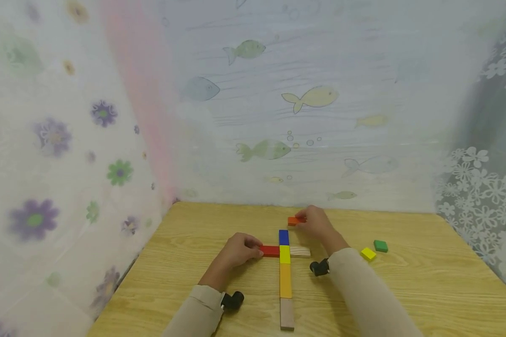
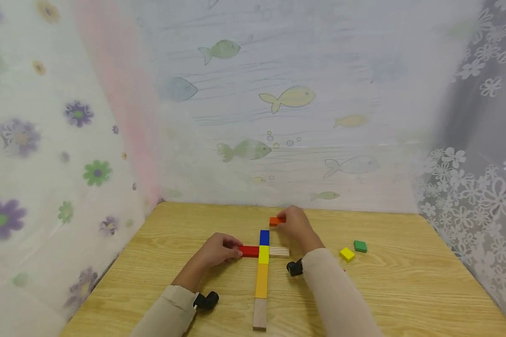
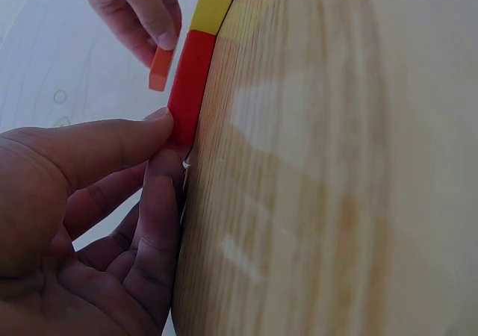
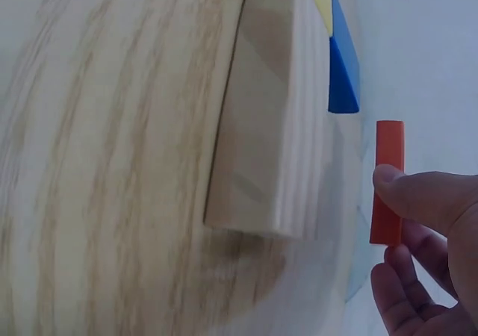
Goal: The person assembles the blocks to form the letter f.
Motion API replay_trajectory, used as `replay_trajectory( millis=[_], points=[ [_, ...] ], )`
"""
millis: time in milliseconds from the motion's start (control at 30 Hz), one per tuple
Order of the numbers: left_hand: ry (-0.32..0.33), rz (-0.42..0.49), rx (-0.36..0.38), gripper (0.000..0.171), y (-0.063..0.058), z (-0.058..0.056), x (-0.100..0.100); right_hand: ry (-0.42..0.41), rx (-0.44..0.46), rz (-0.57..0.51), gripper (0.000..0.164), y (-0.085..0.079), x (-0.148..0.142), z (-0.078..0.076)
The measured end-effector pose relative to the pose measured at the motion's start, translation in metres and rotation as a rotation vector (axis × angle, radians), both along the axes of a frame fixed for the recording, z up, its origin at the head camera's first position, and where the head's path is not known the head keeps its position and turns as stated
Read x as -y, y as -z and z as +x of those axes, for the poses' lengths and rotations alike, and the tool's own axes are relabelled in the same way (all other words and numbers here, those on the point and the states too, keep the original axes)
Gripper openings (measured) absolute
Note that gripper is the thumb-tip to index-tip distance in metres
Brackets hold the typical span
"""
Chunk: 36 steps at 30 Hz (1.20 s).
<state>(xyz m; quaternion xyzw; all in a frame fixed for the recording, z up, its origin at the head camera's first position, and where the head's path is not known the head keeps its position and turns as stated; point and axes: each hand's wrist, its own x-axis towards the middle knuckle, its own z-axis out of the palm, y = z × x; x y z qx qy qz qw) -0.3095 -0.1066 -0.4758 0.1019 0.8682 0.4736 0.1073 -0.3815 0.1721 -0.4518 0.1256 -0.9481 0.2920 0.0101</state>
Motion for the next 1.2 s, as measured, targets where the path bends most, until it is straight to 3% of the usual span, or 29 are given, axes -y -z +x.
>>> replay_trajectory(
  millis=[200,733,1067,1200],
  points=[
    [-0.002,0.0,-0.003,0.024,0.001,-0.001,0.0,0.032,0.048,-0.01,0.028,0.005,0.008,0.001],
    [-0.009,0.008,0.006,0.022,0.0,0.0,-0.001,0.027,0.047,-0.008,0.027,0.013,0.017,0.004],
    [-0.008,0.009,0.014,0.023,0.001,0.0,-0.001,0.035,0.058,-0.036,0.031,0.013,0.013,0.003],
    [0.0,0.026,0.013,0.023,0.001,0.001,-0.001,0.074,0.067,-0.075,0.034,0.009,0.009,0.005]
  ],
)
